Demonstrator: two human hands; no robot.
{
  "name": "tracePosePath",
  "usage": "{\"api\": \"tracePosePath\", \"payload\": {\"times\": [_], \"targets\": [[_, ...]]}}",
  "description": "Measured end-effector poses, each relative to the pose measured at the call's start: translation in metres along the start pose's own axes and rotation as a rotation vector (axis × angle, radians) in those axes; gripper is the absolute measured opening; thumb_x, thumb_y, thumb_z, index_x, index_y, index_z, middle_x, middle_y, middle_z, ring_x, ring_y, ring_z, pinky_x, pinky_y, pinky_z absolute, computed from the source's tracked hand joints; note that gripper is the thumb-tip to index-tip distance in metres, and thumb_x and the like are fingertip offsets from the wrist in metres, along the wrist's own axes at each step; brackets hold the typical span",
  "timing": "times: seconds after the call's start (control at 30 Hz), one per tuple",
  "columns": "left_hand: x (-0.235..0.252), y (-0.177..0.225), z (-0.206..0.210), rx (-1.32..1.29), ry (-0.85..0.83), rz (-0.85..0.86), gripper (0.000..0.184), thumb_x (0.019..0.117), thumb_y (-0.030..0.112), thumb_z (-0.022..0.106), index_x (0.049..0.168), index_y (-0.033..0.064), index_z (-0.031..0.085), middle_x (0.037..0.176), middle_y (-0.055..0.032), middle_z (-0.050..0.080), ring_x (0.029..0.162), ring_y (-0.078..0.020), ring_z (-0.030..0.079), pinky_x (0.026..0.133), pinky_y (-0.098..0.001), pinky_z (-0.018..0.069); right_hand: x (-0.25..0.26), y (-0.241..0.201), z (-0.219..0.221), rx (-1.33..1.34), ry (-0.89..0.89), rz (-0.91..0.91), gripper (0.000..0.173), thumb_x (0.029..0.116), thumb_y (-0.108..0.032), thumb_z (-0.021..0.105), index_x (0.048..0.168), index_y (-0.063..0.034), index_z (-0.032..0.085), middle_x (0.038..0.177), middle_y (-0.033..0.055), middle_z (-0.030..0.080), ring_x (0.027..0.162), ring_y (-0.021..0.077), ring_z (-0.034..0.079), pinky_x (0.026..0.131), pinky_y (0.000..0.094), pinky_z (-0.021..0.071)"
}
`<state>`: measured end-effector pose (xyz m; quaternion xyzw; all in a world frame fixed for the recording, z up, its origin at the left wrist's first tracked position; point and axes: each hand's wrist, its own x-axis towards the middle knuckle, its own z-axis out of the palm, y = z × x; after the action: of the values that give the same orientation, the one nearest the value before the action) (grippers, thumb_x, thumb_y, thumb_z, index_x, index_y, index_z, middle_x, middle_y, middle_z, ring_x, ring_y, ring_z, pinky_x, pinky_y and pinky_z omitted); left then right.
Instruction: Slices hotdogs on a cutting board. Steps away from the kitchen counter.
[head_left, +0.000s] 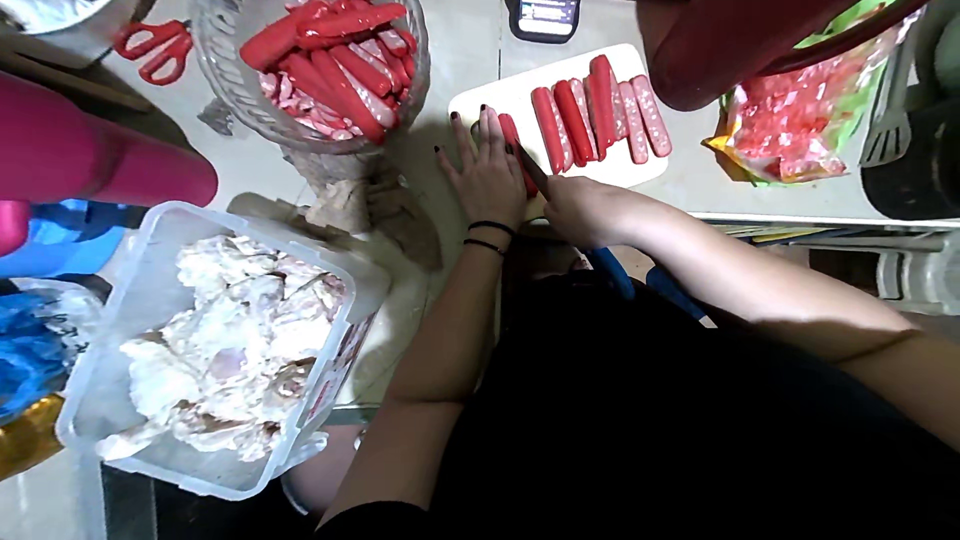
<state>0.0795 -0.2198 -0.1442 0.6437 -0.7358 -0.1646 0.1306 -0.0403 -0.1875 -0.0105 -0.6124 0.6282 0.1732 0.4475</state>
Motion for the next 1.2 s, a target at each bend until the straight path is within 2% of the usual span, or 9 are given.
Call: {"api": "tracePosePath", "payload": {"times": [0.17,0.3,0.5,0.6,0.7,0.9,0.97,1.07,1.2], "targets": [[0.0,0.001,0.0,0.011,0.008,0.003,0.055,0.1096,0.025,0.025,0.163,0.0132,0.031,0.17,-0.0016,0.028,0.16,-0.0336,0.01,0.121,-0.0695,0.003,-0.005,0.009,0.007,-0.008,-0.01,0.01,0.021,0.1079,-0.017,0.046,0.122,-0.0048,0.056,0.083,0.0116,0.06,0.065,0.0238,0.061,0.057,0.043,0.0508],[-0.001,0.0,0.001,0.028,0.017,0.009,0.054,0.1096,0.025,0.025,0.162,0.0134,0.031,0.17,-0.0027,0.029,0.16,-0.0342,0.011,0.121,-0.0695,0.0031,-0.013,0.01,0.009,-0.085,-0.03,0.036,0.021,0.1083,-0.017,0.046,0.124,-0.0057,0.054,0.092,0.0133,0.062,0.08,0.0277,0.065,0.069,0.0478,0.054],[-0.002,0.003,0.001,0.054,0.003,0.0,0.055,0.1091,0.025,0.025,0.163,0.0149,0.03,0.17,0.0007,0.028,0.16,-0.0331,0.01,0.121,-0.0696,0.0026,-0.019,0.011,0.011,-0.085,-0.055,0.056,0.017,0.1084,-0.017,0.047,0.117,-0.0048,0.055,0.085,0.0113,0.06,0.072,0.0245,0.062,0.064,0.0439,0.0524],[-0.005,0.008,0.003,0.054,0.012,-0.005,0.056,0.1082,0.024,0.025,0.163,0.0151,0.031,0.17,0.0007,0.028,0.16,-0.033,0.012,0.121,-0.0702,0.0038,-0.021,0.02,0.012,-0.031,-0.053,0.0,0.018,0.1095,-0.017,0.044,0.11,-0.0031,0.056,0.077,0.0103,0.057,0.059,0.021,0.058,0.053,0.0386,0.049],[-0.006,0.008,0.005,0.054,0.011,-0.002,0.056,0.1085,0.025,0.024,0.163,0.0144,0.029,0.17,0.0001,0.027,0.16,-0.0337,0.011,0.12,-0.072,0.0031,-0.025,0.022,0.014,-0.049,-0.052,-0.017,0.019,0.1094,-0.017,0.045,0.11,-0.0034,0.057,0.083,0.0112,0.059,0.069,0.0236,0.061,0.062,0.0424,0.051],[-0.003,0.008,0.005,0.064,0.011,0.0,0.056,0.108,0.024,0.024,0.163,0.0154,0.031,0.17,0.0013,0.027,0.16,-0.0326,0.011,0.12,-0.0724,0.0039,-0.03,0.024,0.018,-0.028,-0.046,0.029,0.021,0.1105,-0.021,0.044,0.114,-0.0038,0.055,0.085,0.0122,0.059,0.067,0.0239,0.061,0.059,0.0418,0.0511],[-0.004,0.007,0.006,0.054,0.022,-0.003,0.056,0.1081,0.024,0.024,0.163,0.0149,0.032,0.17,0.0018,0.027,0.16,-0.032,0.011,0.12,-0.0713,0.0035,-0.029,0.021,0.028,-0.024,-0.01,0.062,0.024,0.109,-0.021,0.046,0.124,-0.0031,0.052,0.092,0.0153,0.063,0.078,0.0293,0.067,0.067,0.0487,0.0553],[-0.002,0.007,0.005,0.05,0.016,-0.016,0.056,0.1077,0.024,0.022,0.162,0.0147,0.032,0.171,0.0029,0.025,0.16,-0.0296,0.01,0.122,-0.0684,0.0031,-0.025,0.015,0.042,-0.031,0.034,0.09,0.027,0.1085,-0.02,0.048,0.129,-0.0025,0.05,0.106,0.0198,0.067,0.099,0.0369,0.071,0.08,0.0552,0.0571],[-0.006,0.011,-0.001,0.047,0.034,-0.009,0.055,0.1072,0.019,0.027,0.161,0.0124,0.036,0.17,0.0003,0.029,0.159,-0.032,0.014,0.121,-0.0694,0.0077,-0.014,0.016,0.054,0.008,0.062,0.103,0.031,0.1084,-0.017,0.047,0.136,-0.0021,0.045,0.111,0.0217,0.067,0.104,0.0395,0.07,0.083,0.0578,0.0573]]}}
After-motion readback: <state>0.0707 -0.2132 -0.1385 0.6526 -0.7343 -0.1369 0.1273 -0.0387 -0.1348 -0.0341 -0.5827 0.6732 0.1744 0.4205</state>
